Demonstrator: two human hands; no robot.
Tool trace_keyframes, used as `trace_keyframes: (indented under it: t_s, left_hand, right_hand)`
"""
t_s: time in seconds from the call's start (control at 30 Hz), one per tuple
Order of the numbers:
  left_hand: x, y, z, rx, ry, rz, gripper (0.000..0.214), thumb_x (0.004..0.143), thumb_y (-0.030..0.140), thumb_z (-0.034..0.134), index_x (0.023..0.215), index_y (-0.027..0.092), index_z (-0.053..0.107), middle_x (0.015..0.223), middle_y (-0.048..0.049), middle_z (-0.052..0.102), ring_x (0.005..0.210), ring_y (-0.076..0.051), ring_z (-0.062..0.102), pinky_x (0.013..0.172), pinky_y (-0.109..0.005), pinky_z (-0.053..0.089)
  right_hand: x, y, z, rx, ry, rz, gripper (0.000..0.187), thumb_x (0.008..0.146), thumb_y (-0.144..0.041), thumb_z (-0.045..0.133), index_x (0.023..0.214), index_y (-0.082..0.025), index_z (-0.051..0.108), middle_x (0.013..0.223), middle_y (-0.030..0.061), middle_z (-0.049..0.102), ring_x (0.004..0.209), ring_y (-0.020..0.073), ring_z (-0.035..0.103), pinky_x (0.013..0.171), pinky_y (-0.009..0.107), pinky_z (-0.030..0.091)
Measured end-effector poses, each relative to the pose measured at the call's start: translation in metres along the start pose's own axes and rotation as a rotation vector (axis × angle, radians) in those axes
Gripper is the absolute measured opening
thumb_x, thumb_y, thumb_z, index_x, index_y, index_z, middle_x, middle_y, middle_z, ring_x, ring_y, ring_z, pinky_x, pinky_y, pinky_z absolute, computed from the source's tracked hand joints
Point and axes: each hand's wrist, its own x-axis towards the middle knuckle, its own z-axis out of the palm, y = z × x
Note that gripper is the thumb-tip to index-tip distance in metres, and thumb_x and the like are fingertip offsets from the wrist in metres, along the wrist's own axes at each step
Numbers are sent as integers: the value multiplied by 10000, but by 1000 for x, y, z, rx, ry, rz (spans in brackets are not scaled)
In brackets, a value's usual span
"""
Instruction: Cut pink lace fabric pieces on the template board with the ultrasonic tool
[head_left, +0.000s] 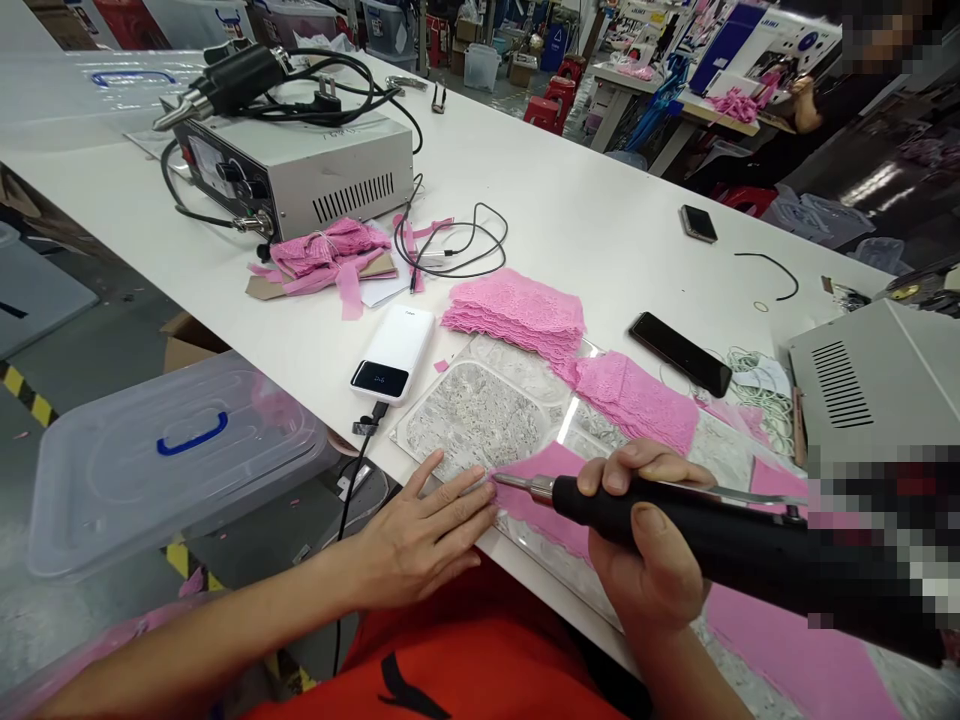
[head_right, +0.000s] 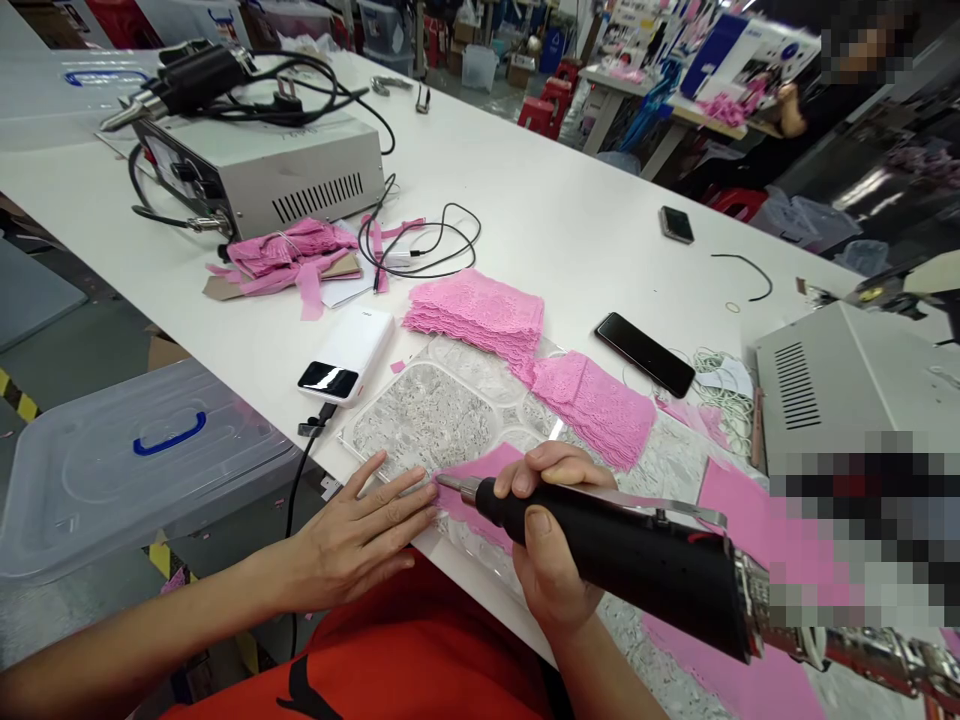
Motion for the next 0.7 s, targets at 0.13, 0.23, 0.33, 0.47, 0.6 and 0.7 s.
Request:
trace_keyframes:
  t_s: [0.13,0.23,0.33,0.47,0.6,0.7]
  left_hand:
    - [0,0,1,-2,15,-4,348,962,245,517,1280,109,561,1339,-125,591,1392,-250,388,1213,-536,83]
    - [0,0,1,-5,20,-6,351,958,239,524,1283,111,555,1330,-126,599,1390,-246,392,1214,-534,83]
    - [0,0,1,1,12,-3,373,952,241,536,1304,118,532,1323,-140,603,1395,-245,385,1209,-540,109]
    - [1,1,0,-10,31,-3,373,939,229,562,1290,103,540,1312,-139,611,1392,-251,388,1212,-536,107]
    - [5,0,-1,-38,71,5,360,933,201,568,1272,81,551,1310,-127,615,1384,-274,398,1210,-552,114]
    - [10,0,0,-39,70,21,368,947,212,545,1299,106,534,1328,-111,604,1387,-264,395,1207,-551,141]
  right_hand:
    - [-1,1,0,20,-8,5,128,773,-184,617,889,-214,573,874,-1,503,678,94,516,601,295,542]
    - [0,2,1,16,-22,1,113,774,-180,617,867,-216,566,864,-3,510,667,94,515,600,298,541]
    - [1,2,3,11,-29,-9,97,769,-183,619,838,-217,560,843,-6,510,648,91,510,590,294,532]
    - [6,-1,-1,1,39,-11,102,741,-203,614,832,-219,570,843,-3,505,642,94,503,576,295,518]
    - [19,-10,-19,-22,228,-73,112,689,-158,578,789,-209,571,842,2,498,648,96,490,559,275,492]
    - [26,-14,-32,-25,375,-107,138,643,-133,572,761,-205,567,835,0,495,661,95,478,558,256,478]
